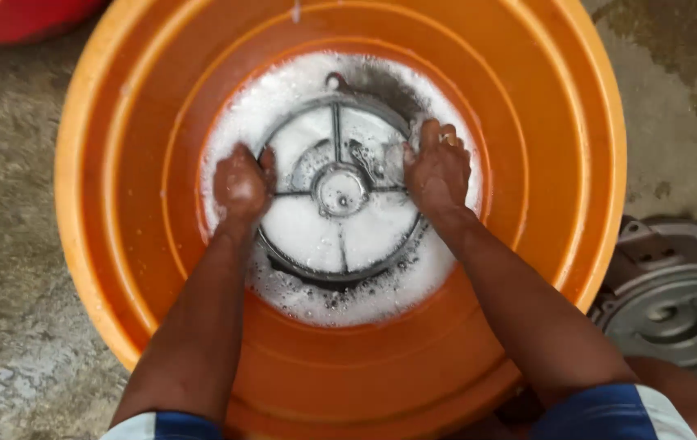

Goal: Washing mechanical components using soapy water, a small brush, and a rag in a basin.

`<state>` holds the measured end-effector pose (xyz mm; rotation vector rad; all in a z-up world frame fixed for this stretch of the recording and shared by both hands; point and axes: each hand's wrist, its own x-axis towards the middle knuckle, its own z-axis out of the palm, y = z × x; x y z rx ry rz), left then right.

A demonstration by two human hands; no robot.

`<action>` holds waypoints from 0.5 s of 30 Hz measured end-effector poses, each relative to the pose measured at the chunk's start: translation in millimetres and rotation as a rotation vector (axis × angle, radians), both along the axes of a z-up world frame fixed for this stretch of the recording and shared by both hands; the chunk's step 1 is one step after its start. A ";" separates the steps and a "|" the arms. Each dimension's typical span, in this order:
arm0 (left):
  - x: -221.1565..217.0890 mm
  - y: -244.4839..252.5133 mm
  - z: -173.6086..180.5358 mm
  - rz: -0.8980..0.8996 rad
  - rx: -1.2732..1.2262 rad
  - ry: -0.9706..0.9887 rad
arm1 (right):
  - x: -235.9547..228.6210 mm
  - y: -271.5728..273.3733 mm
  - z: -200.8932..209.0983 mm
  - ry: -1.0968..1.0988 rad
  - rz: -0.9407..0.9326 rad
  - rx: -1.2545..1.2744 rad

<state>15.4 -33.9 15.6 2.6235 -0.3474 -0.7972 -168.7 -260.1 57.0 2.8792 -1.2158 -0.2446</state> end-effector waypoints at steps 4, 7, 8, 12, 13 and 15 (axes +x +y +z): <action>2.7 1.6 -16.7 0.038 0.072 -0.026 | 33.3 9.5 25.5 0.098 -0.041 0.131; -1.4 8.3 -13.0 0.058 0.043 0.008 | 60.6 17.4 17.1 -0.036 0.200 0.095; 1.1 6.2 -9.6 0.054 0.010 0.028 | 74.3 16.8 12.2 -0.166 0.338 0.086; 8.8 8.7 -15.4 0.111 -0.006 0.048 | 125.2 45.2 -17.0 -0.469 0.683 -0.086; 8.2 11.3 -7.1 0.071 -0.053 0.084 | 128.6 47.0 -17.6 -0.402 0.711 -0.011; 4.3 15.3 0.7 0.036 -0.092 0.123 | 126.5 42.6 -10.2 -0.335 0.744 0.072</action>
